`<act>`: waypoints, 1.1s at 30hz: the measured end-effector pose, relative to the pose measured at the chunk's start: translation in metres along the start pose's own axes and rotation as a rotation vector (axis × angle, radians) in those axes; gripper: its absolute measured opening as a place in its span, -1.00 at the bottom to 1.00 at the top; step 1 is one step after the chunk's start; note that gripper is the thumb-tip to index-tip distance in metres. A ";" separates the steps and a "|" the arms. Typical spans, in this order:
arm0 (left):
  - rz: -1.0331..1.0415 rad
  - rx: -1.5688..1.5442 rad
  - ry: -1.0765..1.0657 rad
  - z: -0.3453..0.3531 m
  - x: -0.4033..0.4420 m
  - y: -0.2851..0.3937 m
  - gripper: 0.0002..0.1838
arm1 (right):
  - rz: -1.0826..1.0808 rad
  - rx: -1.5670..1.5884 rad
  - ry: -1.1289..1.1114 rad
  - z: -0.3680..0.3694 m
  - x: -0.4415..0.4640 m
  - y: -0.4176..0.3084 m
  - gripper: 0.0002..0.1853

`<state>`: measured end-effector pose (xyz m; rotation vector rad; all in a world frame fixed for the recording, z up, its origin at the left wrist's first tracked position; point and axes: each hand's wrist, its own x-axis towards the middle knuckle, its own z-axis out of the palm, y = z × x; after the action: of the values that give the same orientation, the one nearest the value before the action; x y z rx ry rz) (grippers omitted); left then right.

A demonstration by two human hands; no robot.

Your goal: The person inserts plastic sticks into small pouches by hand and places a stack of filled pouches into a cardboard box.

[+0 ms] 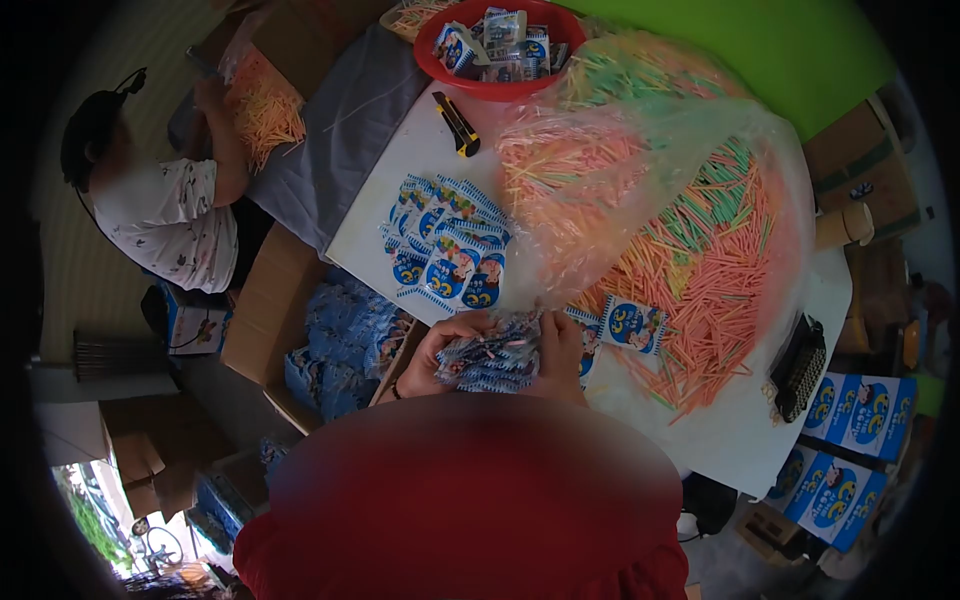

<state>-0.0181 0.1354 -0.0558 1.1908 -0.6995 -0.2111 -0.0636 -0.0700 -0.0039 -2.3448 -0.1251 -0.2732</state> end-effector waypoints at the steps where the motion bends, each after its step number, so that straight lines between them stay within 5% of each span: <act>1: -0.041 0.052 -0.048 -0.001 0.012 0.014 -0.26 | 0.003 0.012 -0.115 -0.004 0.009 0.002 -0.04; 3: -0.088 0.239 -0.094 -0.003 0.030 0.028 -0.02 | -0.109 0.065 -0.100 -0.005 0.026 0.004 -0.10; 6: 0.021 0.554 -0.073 -0.004 0.048 0.045 0.04 | -0.202 0.303 -0.180 -0.009 0.039 0.004 -0.21; 11: 0.045 0.276 0.110 0.009 0.038 0.055 0.16 | -0.215 0.529 -0.269 -0.018 0.032 0.001 -0.13; 13: -0.029 0.721 0.004 0.004 0.035 0.047 0.14 | 0.082 0.741 -0.197 -0.002 0.026 0.004 0.03; 17: 0.012 0.453 -0.042 -0.002 0.026 0.024 -0.20 | 0.234 0.956 -0.236 0.001 0.023 0.010 0.14; 19: 0.041 0.303 -0.073 -0.009 0.031 0.014 -0.31 | 0.041 0.513 -0.235 -0.006 0.033 0.026 0.16; 22: 0.064 0.280 -0.155 -0.018 0.036 0.019 -0.35 | -0.073 0.369 -0.264 -0.011 0.043 0.034 0.18; 24: 0.043 0.650 -0.149 -0.015 0.035 0.027 -0.20 | -0.203 0.360 -0.240 -0.008 0.045 0.031 0.17; 26: -0.072 0.585 0.016 0.001 0.027 0.027 -0.06 | -0.332 0.353 -0.219 -0.004 0.043 0.023 0.16; 29: -0.132 0.310 0.204 0.014 0.021 0.014 0.18 | -0.264 0.233 -0.190 0.002 0.030 0.012 0.19; 30: -0.076 0.102 0.227 0.015 0.020 0.012 0.29 | -0.106 0.436 -0.202 0.005 0.030 0.012 0.17; 33: 0.044 0.441 0.049 0.009 0.020 0.012 0.33 | 0.077 0.651 -0.249 0.002 0.037 0.021 0.12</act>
<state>-0.0106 0.1229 -0.0361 1.5929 -0.7503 0.0135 -0.0238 -0.0832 -0.0108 -1.7193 -0.2088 0.0942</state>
